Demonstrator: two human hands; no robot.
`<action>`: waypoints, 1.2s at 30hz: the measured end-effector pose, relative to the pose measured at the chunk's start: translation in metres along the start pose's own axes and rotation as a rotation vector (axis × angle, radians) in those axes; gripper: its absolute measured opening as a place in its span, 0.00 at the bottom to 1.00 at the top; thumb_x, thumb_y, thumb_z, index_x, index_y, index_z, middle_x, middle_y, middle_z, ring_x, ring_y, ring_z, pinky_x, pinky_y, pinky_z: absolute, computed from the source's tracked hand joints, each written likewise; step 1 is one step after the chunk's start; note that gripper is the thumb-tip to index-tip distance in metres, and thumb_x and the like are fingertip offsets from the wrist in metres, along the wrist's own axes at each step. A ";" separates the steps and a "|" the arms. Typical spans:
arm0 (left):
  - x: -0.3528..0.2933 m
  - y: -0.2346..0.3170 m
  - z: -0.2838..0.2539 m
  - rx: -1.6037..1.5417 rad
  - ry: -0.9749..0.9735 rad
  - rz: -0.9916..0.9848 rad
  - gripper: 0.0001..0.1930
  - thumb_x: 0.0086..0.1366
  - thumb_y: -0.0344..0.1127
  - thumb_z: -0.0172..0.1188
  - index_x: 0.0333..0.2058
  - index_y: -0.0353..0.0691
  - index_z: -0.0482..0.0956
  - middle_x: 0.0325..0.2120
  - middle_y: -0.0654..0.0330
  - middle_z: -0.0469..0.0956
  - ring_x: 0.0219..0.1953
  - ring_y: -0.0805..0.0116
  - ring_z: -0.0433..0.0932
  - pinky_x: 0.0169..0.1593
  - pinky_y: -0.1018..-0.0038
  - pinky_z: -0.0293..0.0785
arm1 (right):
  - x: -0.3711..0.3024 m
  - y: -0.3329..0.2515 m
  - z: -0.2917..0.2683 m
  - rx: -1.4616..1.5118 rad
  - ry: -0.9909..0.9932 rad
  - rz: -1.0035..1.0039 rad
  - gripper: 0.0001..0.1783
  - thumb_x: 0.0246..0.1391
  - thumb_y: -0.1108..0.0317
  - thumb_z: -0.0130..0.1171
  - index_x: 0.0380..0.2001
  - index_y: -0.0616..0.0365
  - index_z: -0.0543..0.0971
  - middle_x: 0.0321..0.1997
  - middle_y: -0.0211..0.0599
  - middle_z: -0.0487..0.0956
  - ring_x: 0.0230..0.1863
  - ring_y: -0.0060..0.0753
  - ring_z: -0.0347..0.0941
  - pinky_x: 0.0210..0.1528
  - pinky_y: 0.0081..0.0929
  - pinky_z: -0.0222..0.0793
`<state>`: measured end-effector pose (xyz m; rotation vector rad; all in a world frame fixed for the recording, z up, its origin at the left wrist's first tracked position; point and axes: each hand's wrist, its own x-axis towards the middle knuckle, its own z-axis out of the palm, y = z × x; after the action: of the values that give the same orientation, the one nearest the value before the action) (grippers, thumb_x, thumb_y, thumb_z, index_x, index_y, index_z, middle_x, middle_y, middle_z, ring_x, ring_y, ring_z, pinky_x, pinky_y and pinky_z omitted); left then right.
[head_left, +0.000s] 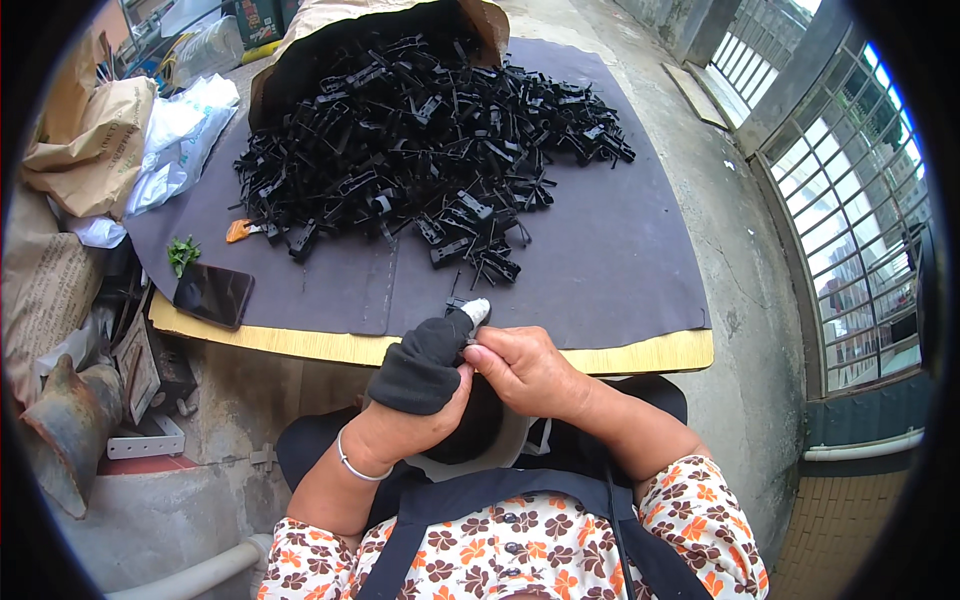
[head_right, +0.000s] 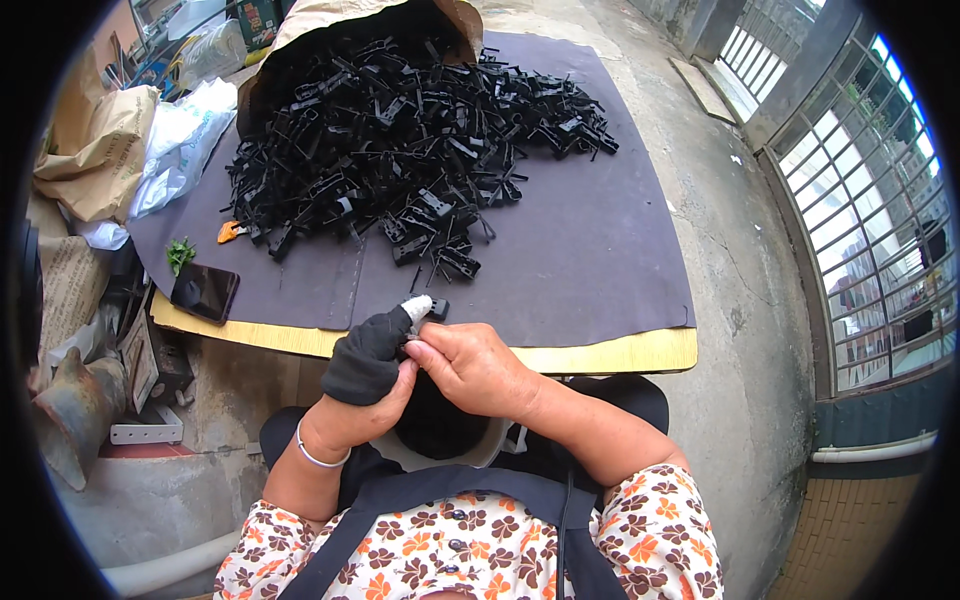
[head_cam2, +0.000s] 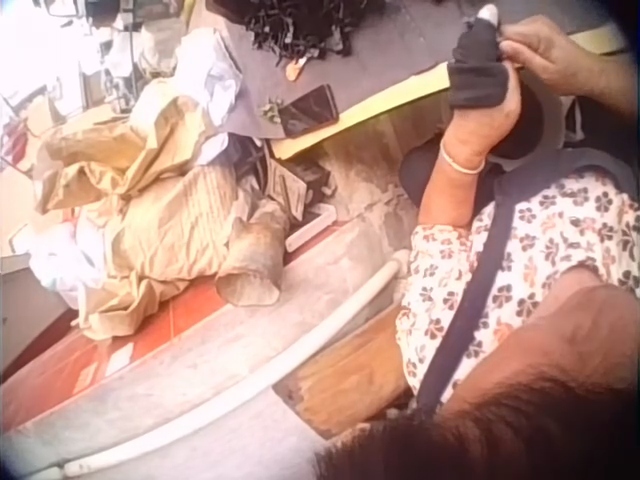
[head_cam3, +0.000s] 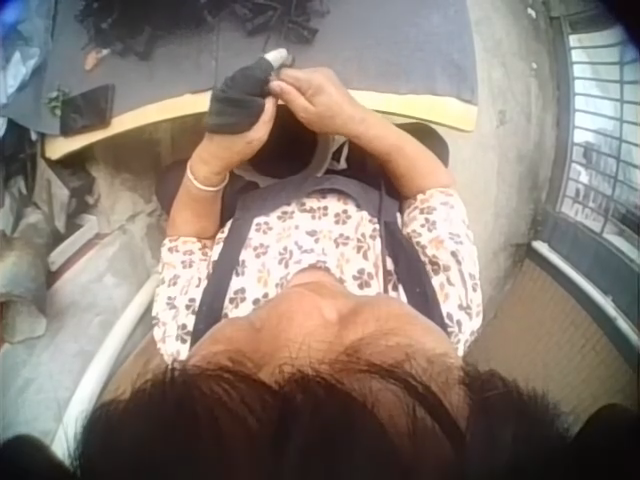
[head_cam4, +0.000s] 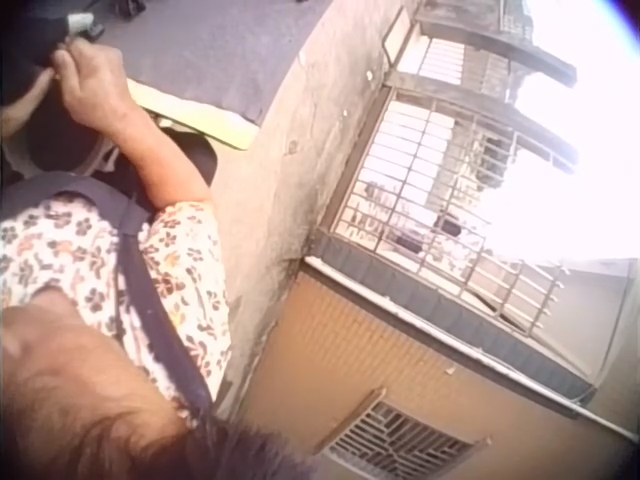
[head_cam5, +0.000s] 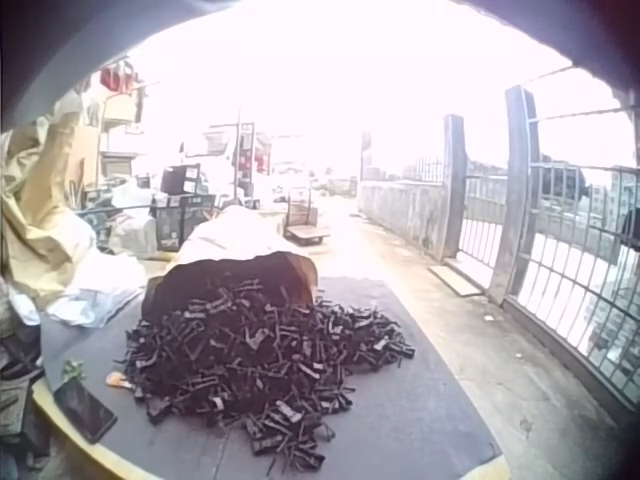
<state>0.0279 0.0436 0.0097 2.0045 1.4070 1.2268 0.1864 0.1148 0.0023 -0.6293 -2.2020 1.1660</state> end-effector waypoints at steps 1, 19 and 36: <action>0.001 0.003 0.000 -0.001 0.001 -0.001 0.21 0.57 0.25 0.54 0.51 0.28 0.69 0.46 0.45 0.73 0.46 0.50 0.74 0.51 0.66 0.70 | -0.001 0.001 0.002 0.024 0.014 -0.008 0.12 0.59 0.67 0.52 0.24 0.63 0.70 0.20 0.48 0.71 0.22 0.54 0.69 0.25 0.38 0.64; 0.005 -0.006 -0.002 -0.822 0.140 -0.437 0.23 0.65 0.28 0.53 0.57 0.29 0.60 0.32 0.61 0.75 0.25 0.81 0.70 0.27 0.84 0.70 | 0.001 0.002 -0.032 -0.132 0.021 -0.150 0.06 0.48 0.74 0.60 0.32 0.60 0.78 0.25 0.40 0.77 0.27 0.41 0.75 0.31 0.31 0.70; -0.002 0.004 0.001 -0.734 -0.089 -0.482 0.14 0.62 0.24 0.49 0.47 0.31 0.66 0.25 0.63 0.74 0.24 0.80 0.71 0.29 0.82 0.69 | -0.002 -0.005 -0.023 0.039 -0.063 -0.008 0.10 0.58 0.67 0.55 0.27 0.62 0.71 0.17 0.34 0.68 0.18 0.28 0.62 0.23 0.26 0.61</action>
<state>0.0309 0.0405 0.0109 1.1291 1.0789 1.1744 0.2027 0.1248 0.0168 -0.5743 -2.2261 1.2376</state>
